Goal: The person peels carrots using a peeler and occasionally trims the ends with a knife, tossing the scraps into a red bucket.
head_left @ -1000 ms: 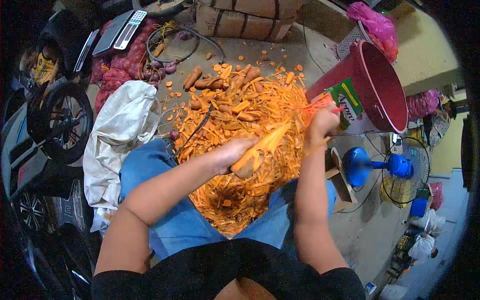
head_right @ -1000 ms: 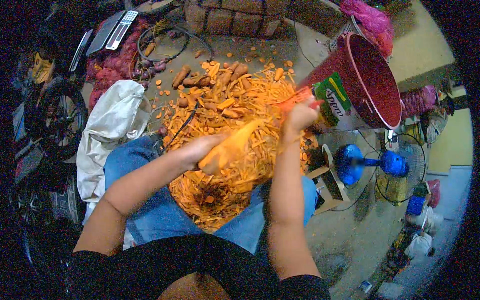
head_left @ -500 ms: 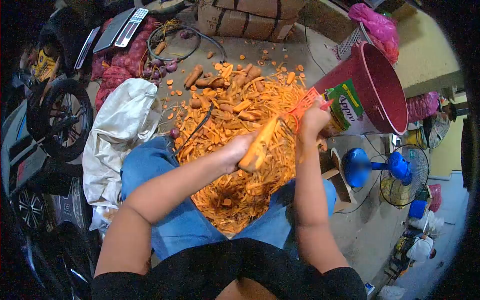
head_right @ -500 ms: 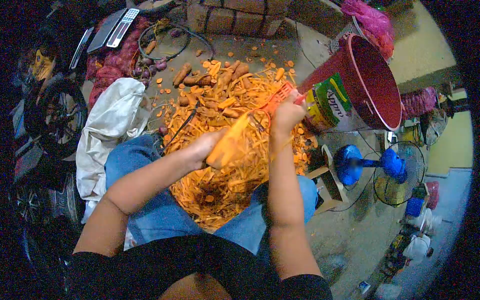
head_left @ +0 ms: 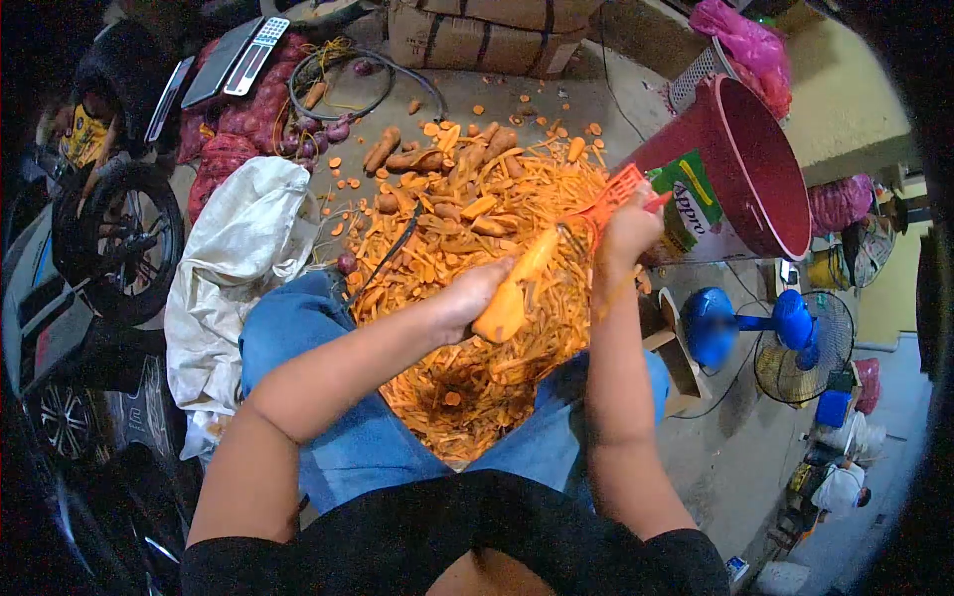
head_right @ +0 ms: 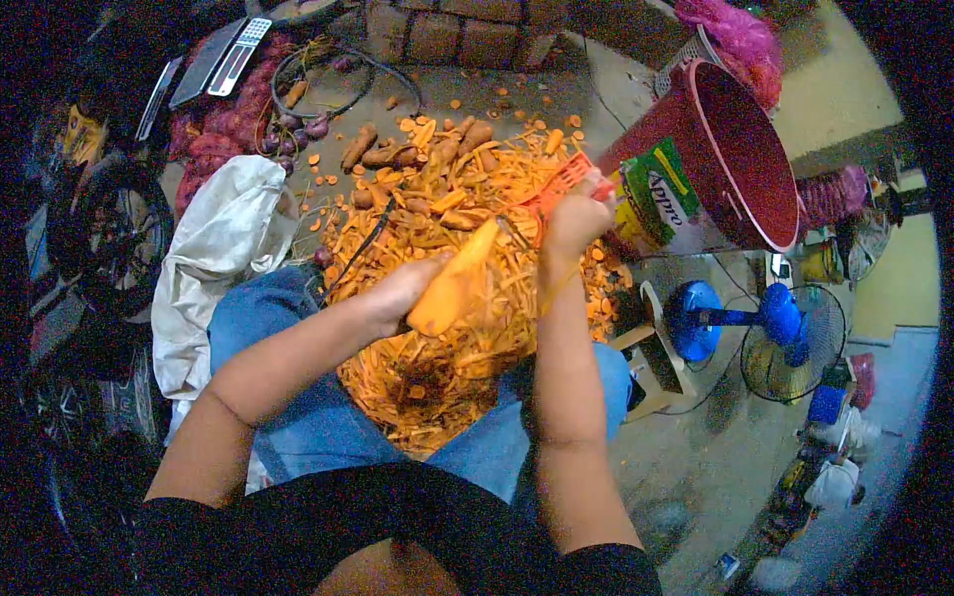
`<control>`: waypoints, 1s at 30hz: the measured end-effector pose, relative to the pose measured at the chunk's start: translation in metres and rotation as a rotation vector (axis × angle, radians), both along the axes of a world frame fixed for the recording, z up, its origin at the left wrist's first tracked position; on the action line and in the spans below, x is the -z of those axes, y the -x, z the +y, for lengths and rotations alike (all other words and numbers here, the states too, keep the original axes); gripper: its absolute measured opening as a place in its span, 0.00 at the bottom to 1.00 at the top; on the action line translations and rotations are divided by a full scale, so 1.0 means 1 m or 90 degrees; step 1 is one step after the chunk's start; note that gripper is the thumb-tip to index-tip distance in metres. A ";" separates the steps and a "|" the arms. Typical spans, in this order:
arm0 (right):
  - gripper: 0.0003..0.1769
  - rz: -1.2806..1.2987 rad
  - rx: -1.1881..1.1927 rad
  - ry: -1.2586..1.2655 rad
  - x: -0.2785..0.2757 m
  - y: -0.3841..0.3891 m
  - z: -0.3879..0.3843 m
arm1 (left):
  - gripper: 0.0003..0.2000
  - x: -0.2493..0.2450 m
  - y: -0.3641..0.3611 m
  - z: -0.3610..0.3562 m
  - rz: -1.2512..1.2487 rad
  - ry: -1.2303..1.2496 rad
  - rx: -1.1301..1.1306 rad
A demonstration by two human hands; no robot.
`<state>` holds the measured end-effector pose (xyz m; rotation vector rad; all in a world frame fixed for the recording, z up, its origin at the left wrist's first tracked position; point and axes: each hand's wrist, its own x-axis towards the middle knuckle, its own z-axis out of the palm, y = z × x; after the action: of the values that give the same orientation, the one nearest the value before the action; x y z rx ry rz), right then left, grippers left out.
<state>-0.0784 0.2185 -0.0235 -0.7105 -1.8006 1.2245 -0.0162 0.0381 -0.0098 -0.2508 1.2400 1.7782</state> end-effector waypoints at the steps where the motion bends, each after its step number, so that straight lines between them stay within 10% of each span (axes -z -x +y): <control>1: 0.10 0.021 -0.022 0.044 -0.005 -0.002 0.001 | 0.15 -0.006 0.003 -0.003 -0.033 -0.026 -0.014; 6: 0.11 0.137 -0.248 0.122 -0.025 -0.024 -0.053 | 0.16 0.019 0.016 -0.006 -0.116 -0.129 -0.133; 12: 0.11 -0.103 -0.318 0.017 -0.025 -0.039 -0.077 | 0.18 0.004 0.010 -0.002 -0.046 -0.121 -0.128; 16: 0.11 -0.097 -0.013 -0.125 0.005 -0.002 0.001 | 0.16 -0.012 -0.002 0.000 -0.087 -0.031 -0.024; 20: 0.11 0.137 0.076 0.075 -0.008 0.001 0.027 | 0.16 -0.010 0.002 -0.008 -0.083 -0.031 0.014; 23: 0.11 0.108 -0.046 0.265 -0.032 -0.010 0.009 | 0.15 0.009 0.006 -0.005 -0.126 -0.080 -0.044; 27: 0.12 0.052 -0.236 -0.040 -0.035 -0.030 -0.064 | 0.16 0.016 0.013 -0.007 -0.102 -0.120 -0.118; 30: 0.12 0.003 -0.314 0.036 -0.040 -0.045 -0.093 | 0.18 0.008 0.011 -0.002 -0.088 -0.141 -0.193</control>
<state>-0.0330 0.1258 0.0163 -0.2947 -2.0119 1.5939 -0.0269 0.0361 -0.0183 -0.4442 0.9345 2.1005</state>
